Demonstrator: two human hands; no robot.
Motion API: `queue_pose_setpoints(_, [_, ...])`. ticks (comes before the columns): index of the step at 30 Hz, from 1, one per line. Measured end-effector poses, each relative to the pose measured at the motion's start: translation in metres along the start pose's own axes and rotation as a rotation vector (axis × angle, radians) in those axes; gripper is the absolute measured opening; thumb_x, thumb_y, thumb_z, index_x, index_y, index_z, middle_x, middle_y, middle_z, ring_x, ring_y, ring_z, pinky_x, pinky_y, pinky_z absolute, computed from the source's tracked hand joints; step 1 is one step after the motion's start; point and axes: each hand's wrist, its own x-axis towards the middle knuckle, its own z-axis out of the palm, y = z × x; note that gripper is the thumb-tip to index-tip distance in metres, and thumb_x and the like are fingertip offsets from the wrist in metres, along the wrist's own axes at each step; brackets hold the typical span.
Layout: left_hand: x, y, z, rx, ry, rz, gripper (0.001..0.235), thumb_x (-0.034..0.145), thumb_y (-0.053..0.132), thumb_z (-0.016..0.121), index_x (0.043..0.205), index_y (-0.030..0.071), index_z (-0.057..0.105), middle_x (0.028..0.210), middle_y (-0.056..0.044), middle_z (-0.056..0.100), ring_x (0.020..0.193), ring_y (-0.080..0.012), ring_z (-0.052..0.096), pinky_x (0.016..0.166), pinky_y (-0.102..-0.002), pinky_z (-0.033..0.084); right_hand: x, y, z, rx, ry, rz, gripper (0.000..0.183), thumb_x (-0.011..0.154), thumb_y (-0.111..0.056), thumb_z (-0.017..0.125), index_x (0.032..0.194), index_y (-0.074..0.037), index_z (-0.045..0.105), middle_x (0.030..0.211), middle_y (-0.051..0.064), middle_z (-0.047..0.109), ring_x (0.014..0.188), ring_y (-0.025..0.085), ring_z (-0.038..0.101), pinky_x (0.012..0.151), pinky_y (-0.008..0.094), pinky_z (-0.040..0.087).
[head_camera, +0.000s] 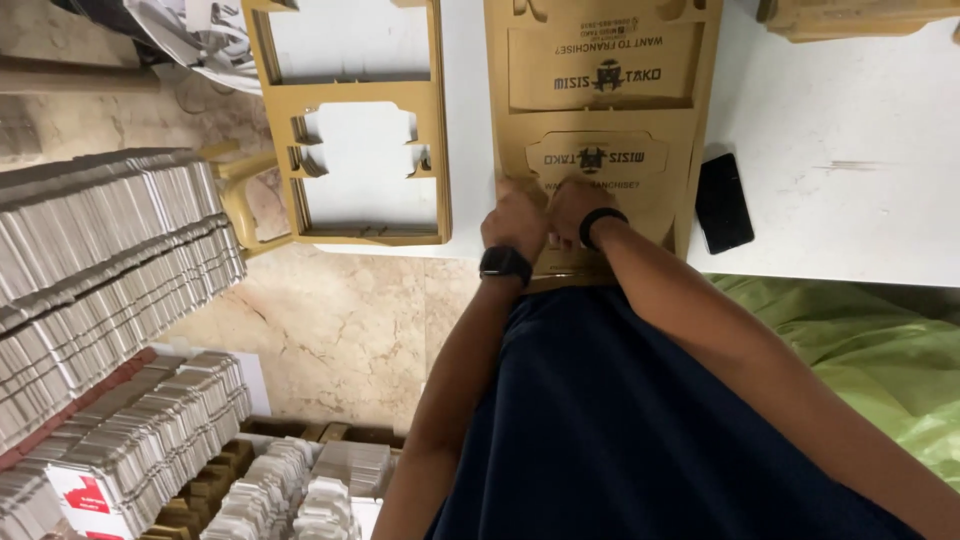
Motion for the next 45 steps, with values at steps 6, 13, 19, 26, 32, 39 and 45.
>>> queue_pose_setpoints(6, [0.02,-0.016,0.006,0.163,0.005,0.106,0.05,0.094,0.032,0.052,0.128,-0.003,0.057,0.107,-0.02,0.071,0.107,-0.0429,0.071,0.088,-0.057,0.058,-0.024,-0.007,-0.01,0.022,-0.006,-0.027,0.03,0.085,-0.029,0.07,0.07,-0.005,0.075,0.061,0.009,0.07,0.058,0.023,0.066,0.058,0.034,0.053])
queue_pose_setpoints(13, [0.048,-0.022,-0.033,-0.018,0.056,0.113,0.052,0.079,0.044,0.066,0.111,0.006,0.05,0.096,-0.02,0.071,0.099,-0.0442,0.073,0.081,-0.055,0.059,-0.023,-0.014,-0.031,0.661,0.061,0.031,0.063,0.089,-0.064,0.057,0.064,-0.009,0.074,0.056,0.012,0.067,0.043,0.019,0.053,0.042,0.031,0.044])
queue_pose_setpoints(19, [0.001,0.029,-0.027,0.485,0.164,0.346,0.047,0.091,0.007,0.051,0.133,-0.013,0.044,0.095,-0.021,0.075,0.093,-0.0426,0.075,0.081,-0.055,0.06,-0.021,-0.024,-0.021,0.414,0.171,-0.008,0.057,0.103,-0.04,0.051,0.075,0.005,0.072,0.072,0.022,0.069,0.065,0.032,0.068,0.047,0.033,0.052])
queue_pose_setpoints(26, [-0.051,0.065,-0.032,0.494,0.741,0.6,0.029,0.084,0.011,0.065,0.11,0.001,0.062,0.057,-0.009,0.066,0.054,-0.0307,0.072,0.051,-0.045,0.058,0.086,0.055,0.055,0.499,0.161,-0.003,0.04,0.101,-0.031,0.054,0.092,0.007,0.064,0.073,0.021,0.069,0.06,0.031,0.066,0.052,0.04,0.053])
queue_pose_setpoints(32, [-0.001,0.0,-0.052,0.273,0.141,0.252,0.048,0.089,0.036,0.072,0.119,0.007,0.048,0.095,-0.023,0.076,0.094,-0.0455,0.075,0.081,-0.058,0.059,0.07,0.076,0.025,0.834,0.023,-0.205,0.052,0.088,-0.022,0.067,0.128,0.006,0.047,0.062,0.016,0.073,0.035,0.025,0.063,0.039,0.033,0.044])
queue_pose_setpoints(39, [0.051,-0.06,-0.008,-0.392,0.187,0.163,0.04,0.081,0.024,0.072,0.116,0.01,0.059,0.091,-0.011,0.071,0.098,-0.0391,0.073,0.084,-0.05,0.059,0.011,0.153,0.007,0.396,1.21,-0.087,0.027,0.094,-0.029,0.072,0.113,-0.011,0.062,0.101,0.007,0.056,0.095,0.028,0.057,0.085,0.039,0.051])
queue_pose_setpoints(45, [0.063,-0.068,0.001,-0.421,0.274,0.128,0.045,0.08,0.02,0.074,0.123,0.008,0.067,0.091,-0.013,0.074,0.095,-0.0371,0.075,0.076,-0.047,0.063,0.042,0.153,0.004,0.613,0.912,0.168,0.054,0.089,-0.037,0.069,0.132,-0.009,0.054,0.123,0.011,0.042,0.116,0.029,0.043,0.101,0.041,0.04])
